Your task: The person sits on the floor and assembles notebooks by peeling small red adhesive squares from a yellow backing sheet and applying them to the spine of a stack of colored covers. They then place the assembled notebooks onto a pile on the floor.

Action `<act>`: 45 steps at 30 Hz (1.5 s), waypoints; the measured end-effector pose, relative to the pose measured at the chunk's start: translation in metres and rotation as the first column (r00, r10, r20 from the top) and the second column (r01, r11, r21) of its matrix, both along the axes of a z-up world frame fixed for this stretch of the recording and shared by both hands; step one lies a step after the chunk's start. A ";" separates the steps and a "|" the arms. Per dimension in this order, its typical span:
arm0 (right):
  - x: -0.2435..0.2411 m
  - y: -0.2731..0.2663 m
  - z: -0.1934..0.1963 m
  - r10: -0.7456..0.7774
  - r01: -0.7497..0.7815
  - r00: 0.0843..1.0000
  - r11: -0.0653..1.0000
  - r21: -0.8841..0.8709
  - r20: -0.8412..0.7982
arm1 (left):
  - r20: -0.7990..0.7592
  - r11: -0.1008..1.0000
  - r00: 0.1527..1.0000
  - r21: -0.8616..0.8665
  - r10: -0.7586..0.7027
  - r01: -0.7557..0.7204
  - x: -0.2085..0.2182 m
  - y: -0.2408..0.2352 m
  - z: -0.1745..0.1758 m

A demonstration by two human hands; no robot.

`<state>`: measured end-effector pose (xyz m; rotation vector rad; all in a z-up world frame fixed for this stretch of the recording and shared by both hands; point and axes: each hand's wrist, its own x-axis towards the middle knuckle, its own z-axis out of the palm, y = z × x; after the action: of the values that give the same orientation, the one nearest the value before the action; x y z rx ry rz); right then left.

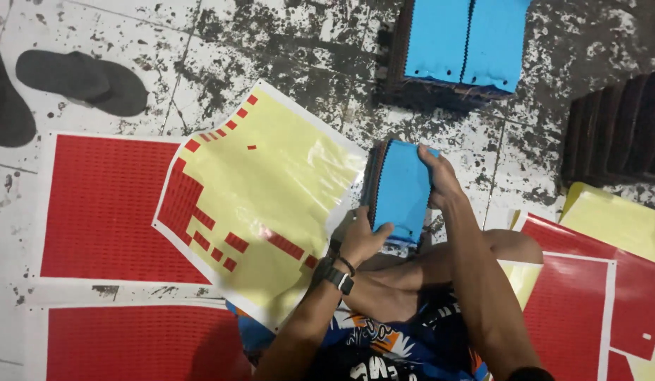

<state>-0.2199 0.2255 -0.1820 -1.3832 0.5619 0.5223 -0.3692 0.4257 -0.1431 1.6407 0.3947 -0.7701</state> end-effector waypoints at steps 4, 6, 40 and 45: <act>0.002 0.013 0.024 0.003 -0.004 1.000 0.999 -0.047 -0.020 | 0.144 0.996 0.989 0.075 0.036 -0.048 -0.009 -0.007 -0.008; 0.002 0.026 0.033 0.023 -0.021 0.999 0.998 -0.056 0.029 | 0.313 0.941 0.949 0.332 -0.045 -0.066 -0.016 -0.013 -0.012; -0.001 -0.050 0.034 -0.252 0.344 0.902 0.910 -0.232 0.351 | 0.534 0.918 0.822 0.194 0.198 -0.346 0.096 -0.018 -0.007; 0.032 -0.224 0.092 0.185 0.878 0.328 0.301 -0.371 0.926 | 0.878 0.996 0.477 0.077 -0.043 -0.052 0.140 -0.113 0.011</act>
<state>-0.1880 0.0015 -0.0899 -2.1289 0.2508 -1.3118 -0.2288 0.3126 -0.1324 1.8889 -0.3365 0.2030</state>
